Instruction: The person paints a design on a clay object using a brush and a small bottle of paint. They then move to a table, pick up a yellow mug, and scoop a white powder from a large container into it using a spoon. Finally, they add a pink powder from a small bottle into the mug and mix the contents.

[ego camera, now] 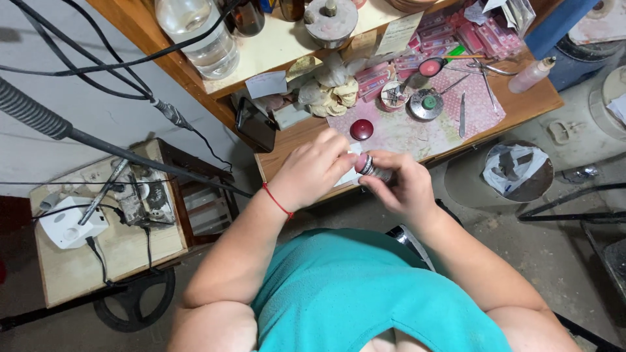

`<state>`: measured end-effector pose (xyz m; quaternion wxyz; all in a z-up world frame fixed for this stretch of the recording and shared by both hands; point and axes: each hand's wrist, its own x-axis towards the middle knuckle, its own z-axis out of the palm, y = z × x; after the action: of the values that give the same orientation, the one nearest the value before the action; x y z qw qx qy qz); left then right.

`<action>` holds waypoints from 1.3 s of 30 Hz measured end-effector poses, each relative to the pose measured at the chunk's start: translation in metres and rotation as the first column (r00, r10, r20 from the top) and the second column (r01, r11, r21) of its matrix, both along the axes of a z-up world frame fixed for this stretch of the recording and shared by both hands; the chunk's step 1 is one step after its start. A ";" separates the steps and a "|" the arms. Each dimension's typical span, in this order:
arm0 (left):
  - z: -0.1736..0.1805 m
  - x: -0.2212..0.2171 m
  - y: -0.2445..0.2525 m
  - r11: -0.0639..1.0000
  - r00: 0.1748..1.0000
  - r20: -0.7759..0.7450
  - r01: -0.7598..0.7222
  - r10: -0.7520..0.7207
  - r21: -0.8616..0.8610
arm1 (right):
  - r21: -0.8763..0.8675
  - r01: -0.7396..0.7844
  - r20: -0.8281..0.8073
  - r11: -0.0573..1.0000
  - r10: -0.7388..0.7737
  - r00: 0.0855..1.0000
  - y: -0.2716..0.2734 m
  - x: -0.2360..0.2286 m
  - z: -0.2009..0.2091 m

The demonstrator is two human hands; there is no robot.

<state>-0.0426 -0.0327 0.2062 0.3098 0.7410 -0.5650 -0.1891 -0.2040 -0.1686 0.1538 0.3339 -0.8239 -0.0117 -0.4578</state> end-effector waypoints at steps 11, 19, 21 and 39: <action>-0.041 0.007 -0.004 0.944 0.885 0.464 0.185 -0.038 -0.275 | 0.955 -0.261 0.113 0.139 0.645 0.756 -0.022 -0.006 -0.013; -0.017 -0.001 0.028 0.909 0.846 0.522 0.131 0.105 -0.396 | 0.693 -0.284 -0.326 0.663 0.639 0.697 -0.047 0.021 -0.007; -0.028 -0.005 0.042 0.910 0.845 0.515 0.091 0.145 -0.405 | 0.597 -0.189 -0.278 0.780 0.422 0.863 -0.072 0.056 -0.008; -0.106 -0.042 0.172 0.890 0.904 0.106 -0.379 0.415 -0.252 | 0.016 0.500 -0.221 0.866 -0.485 0.846 -0.134 0.170 0.032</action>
<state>-0.0845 0.1392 0.1006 0.3783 0.8136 -0.4415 0.0025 -0.0344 -0.3028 0.1856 0.2344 -0.8300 0.2520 -0.4389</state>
